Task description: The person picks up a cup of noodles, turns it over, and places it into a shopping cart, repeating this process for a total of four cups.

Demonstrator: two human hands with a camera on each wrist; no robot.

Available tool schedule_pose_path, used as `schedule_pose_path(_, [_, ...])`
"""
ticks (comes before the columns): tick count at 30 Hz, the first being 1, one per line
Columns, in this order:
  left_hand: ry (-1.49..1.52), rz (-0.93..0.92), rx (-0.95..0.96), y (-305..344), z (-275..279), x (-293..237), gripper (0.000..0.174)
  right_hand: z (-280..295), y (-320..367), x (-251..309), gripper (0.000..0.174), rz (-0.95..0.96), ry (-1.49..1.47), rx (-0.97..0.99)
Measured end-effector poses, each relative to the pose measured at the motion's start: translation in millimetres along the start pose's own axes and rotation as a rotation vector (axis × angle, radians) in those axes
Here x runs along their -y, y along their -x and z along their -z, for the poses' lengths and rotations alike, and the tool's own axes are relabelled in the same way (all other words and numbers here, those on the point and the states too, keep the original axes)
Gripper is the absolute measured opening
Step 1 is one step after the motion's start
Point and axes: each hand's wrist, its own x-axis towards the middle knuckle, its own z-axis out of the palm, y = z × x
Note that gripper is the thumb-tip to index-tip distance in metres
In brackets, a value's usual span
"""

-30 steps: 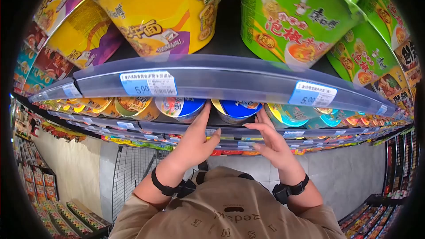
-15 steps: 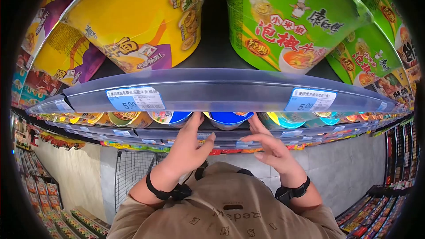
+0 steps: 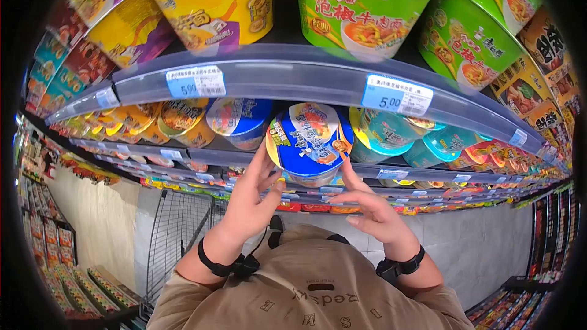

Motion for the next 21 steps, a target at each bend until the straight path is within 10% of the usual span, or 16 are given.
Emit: schedule_pose_path(21, [-0.364,0.172,-0.319,189.5,-27.6,-17.4,0.09,-54.3,38.3,-42.1,0.037,-0.201,-0.38,0.31])
